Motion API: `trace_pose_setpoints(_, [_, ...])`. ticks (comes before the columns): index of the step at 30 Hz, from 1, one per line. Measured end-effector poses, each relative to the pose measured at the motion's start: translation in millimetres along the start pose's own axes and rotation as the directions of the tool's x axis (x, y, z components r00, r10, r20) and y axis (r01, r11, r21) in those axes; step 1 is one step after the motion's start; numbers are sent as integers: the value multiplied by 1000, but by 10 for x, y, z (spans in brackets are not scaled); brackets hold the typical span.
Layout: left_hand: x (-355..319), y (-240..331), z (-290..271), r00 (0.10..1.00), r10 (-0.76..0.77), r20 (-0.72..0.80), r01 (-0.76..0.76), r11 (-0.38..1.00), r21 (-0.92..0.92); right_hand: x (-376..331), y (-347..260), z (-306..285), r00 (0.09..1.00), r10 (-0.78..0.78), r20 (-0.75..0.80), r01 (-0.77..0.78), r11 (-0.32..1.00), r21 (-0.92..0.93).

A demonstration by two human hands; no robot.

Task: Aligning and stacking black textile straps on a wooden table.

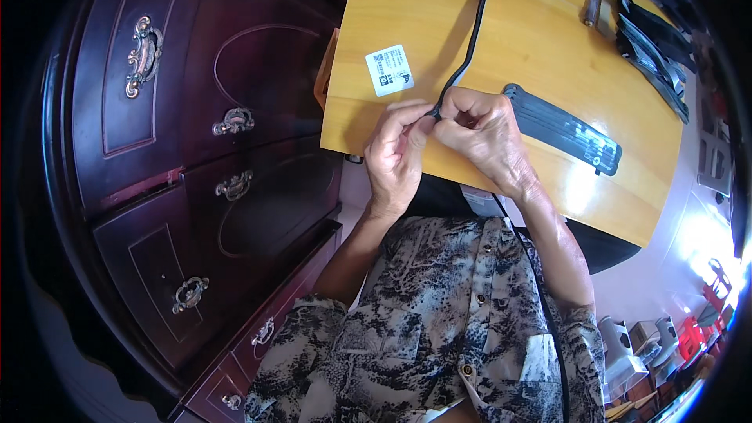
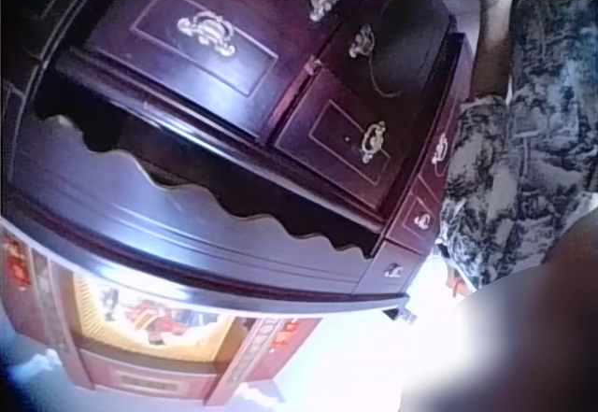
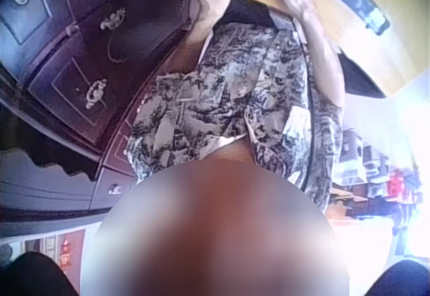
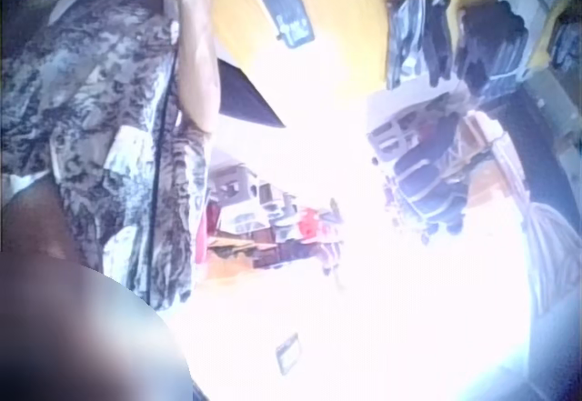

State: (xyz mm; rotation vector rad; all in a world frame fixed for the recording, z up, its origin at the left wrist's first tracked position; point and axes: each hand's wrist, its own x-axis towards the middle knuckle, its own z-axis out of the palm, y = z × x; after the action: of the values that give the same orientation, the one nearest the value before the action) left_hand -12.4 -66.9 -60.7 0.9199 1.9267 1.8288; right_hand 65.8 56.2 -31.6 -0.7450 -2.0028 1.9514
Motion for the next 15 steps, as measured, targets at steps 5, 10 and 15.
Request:
trace_pose_setpoints(5, [-47,-35,5,947,-320,-2,293,870,-397,70,-7,-102,972,174,160,-201,965,170])
trace_pose_setpoints(10, [6,52,-49,907,-385,171,406,691,-599,187,-36,-260,856,262,445,-428,842,328])
trace_pose_setpoints(15, [40,131,-48,999,-21,42,6,947,320,174,-171,-147,955,96,280,-104,994,15])
